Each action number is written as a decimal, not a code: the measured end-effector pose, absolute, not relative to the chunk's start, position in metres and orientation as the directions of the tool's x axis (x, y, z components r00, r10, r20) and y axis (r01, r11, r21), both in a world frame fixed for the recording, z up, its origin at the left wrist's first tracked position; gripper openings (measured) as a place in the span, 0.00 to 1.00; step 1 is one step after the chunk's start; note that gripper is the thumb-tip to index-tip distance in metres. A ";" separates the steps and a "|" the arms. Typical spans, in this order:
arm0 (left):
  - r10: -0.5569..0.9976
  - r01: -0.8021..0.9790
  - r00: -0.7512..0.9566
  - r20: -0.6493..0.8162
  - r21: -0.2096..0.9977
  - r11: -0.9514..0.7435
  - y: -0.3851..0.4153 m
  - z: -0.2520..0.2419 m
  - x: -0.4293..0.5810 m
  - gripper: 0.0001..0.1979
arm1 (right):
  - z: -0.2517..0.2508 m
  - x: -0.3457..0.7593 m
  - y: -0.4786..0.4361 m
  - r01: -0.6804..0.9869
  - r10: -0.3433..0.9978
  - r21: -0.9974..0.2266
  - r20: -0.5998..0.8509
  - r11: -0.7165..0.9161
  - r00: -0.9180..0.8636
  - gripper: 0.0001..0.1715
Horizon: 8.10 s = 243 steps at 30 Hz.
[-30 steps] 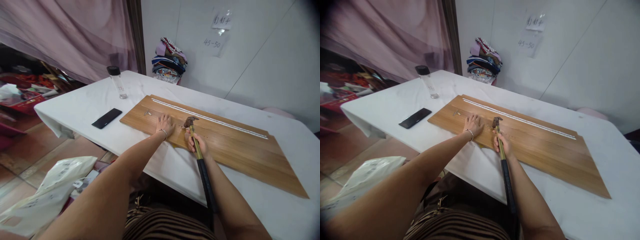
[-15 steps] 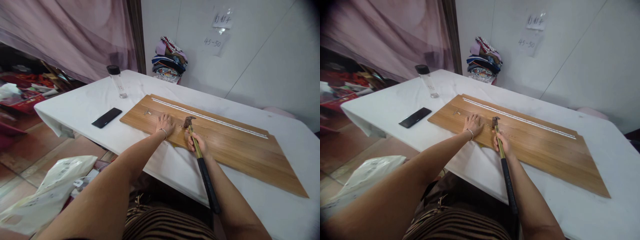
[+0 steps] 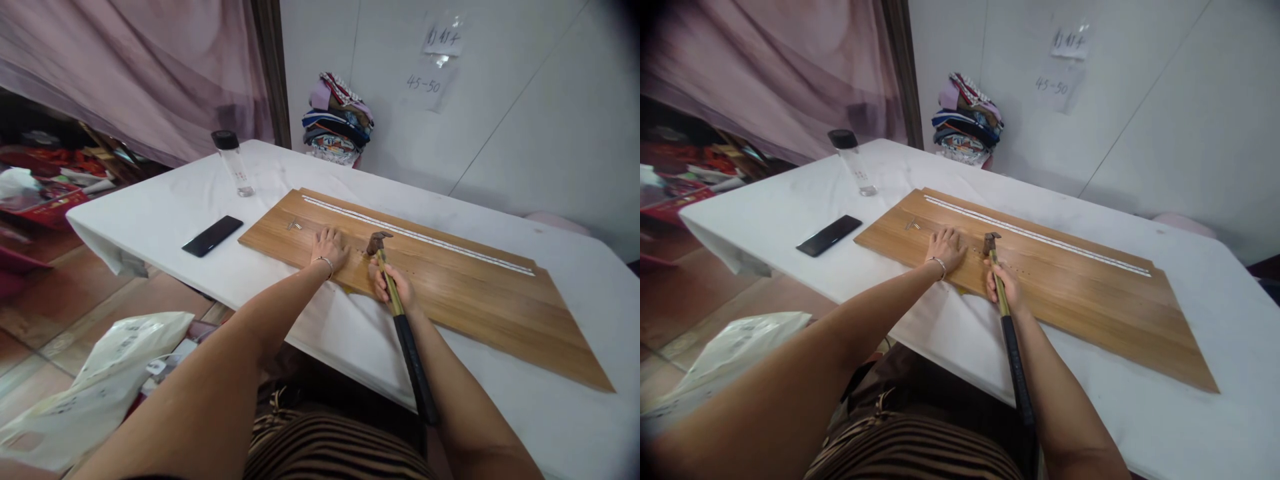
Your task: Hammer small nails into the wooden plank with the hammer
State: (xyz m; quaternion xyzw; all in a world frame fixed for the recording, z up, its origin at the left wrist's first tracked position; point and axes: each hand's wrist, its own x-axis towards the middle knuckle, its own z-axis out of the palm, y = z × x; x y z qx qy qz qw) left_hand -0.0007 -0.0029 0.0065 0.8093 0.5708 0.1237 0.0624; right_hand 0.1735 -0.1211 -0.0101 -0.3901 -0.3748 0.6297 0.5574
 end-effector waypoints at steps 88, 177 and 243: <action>0.943 0.911 0.318 0.101 0.243 -0.333 0.001 0.003 -0.001 0.22 | -0.006 0.176 -0.122 -0.399 0.991 -0.909 -0.087 -0.120 -0.101 0.22; 0.943 0.911 0.314 0.107 0.246 -0.332 -0.003 0.008 -0.001 0.22 | -0.006 0.173 -0.123 -0.401 0.994 -0.910 -0.078 -0.103 -0.078 0.23; 0.946 0.934 0.311 0.089 0.158 -0.322 0.001 0.000 -0.006 0.22 | -0.015 0.169 -0.117 -0.436 0.990 -0.889 -0.114 -0.141 -0.087 0.23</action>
